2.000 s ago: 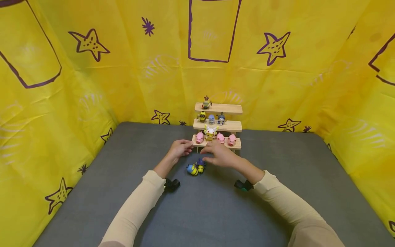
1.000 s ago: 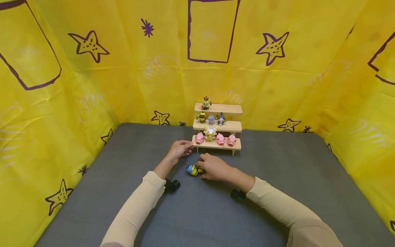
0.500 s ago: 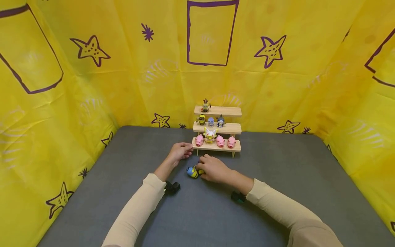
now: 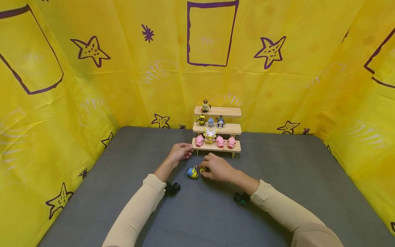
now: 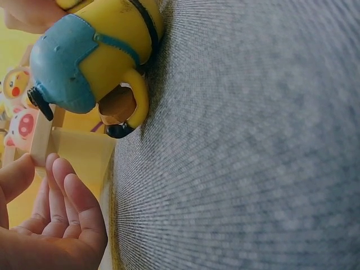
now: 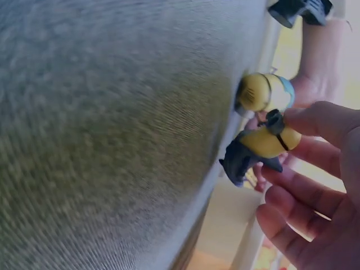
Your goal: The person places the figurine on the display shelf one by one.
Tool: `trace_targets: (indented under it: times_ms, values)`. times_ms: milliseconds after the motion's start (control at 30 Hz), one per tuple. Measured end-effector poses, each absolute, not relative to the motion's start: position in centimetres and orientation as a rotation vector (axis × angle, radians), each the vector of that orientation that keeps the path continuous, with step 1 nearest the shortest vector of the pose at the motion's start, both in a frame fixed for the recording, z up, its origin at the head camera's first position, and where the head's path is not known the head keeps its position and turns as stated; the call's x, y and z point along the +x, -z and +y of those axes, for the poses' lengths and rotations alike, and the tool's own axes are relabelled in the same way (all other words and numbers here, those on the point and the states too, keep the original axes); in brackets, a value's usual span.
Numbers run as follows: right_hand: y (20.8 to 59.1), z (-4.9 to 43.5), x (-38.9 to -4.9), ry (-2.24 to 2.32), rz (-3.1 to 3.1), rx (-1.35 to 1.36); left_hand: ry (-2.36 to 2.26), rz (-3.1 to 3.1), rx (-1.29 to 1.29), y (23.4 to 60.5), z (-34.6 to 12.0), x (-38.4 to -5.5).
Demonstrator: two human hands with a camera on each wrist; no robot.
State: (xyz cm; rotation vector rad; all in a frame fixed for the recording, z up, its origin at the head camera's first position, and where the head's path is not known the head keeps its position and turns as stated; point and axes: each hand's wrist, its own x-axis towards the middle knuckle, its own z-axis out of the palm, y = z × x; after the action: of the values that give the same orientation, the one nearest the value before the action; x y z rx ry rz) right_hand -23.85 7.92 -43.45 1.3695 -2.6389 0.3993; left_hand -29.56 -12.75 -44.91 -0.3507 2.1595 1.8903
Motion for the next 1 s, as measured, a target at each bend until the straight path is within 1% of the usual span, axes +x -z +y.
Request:
trace_targets:
  times_ms: [533, 1000]
  values:
    - [40.8, 9.3, -24.5, -0.815, -2.718, 1.323, -1.905, 2.167, -0.337, 44.9, -12.6, -29.5]
    - [39.4, 9.9, -24.9, -1.027, -2.739, 1.249, -1.899, 2.151, -0.346, 44.9, -12.7, -29.7]
